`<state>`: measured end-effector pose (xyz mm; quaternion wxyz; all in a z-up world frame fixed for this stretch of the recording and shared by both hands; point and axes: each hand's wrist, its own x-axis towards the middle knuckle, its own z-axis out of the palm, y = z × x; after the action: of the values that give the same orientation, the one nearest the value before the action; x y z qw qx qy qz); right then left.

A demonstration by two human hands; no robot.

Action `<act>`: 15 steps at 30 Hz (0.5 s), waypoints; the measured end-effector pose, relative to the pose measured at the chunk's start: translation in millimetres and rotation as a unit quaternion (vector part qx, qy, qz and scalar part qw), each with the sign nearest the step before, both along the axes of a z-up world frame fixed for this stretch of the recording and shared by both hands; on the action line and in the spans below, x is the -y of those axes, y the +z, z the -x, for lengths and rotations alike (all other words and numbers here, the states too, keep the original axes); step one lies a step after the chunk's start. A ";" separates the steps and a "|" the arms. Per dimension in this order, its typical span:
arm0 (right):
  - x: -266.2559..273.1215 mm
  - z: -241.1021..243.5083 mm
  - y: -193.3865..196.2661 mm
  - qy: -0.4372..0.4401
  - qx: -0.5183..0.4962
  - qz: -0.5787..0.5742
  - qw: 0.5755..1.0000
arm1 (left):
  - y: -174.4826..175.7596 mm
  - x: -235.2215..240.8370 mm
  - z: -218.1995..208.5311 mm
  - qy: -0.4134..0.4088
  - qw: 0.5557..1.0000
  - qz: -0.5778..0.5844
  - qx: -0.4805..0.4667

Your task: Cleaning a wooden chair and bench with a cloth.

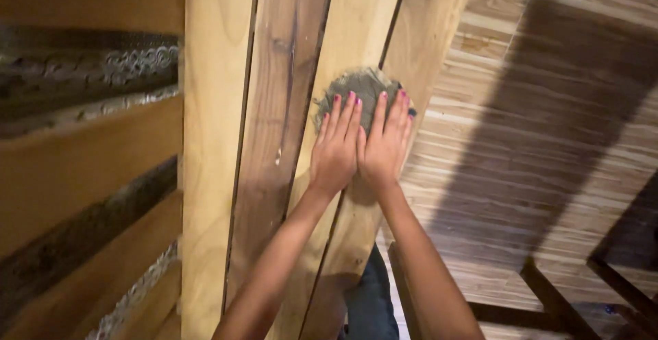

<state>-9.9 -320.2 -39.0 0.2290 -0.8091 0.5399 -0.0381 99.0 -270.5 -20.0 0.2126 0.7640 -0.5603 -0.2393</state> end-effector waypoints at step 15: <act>108.0 -59.2 -2.1 0.102 -0.005 0.057 0.993 | -9.9 80.0 -63.7 0.012 0.999 0.036 0.016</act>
<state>49.4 -428.1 -41.2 0.1822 -0.8718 0.4528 -0.0414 162.7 -350.5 -29.9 0.2336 0.7661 -0.5627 -0.2044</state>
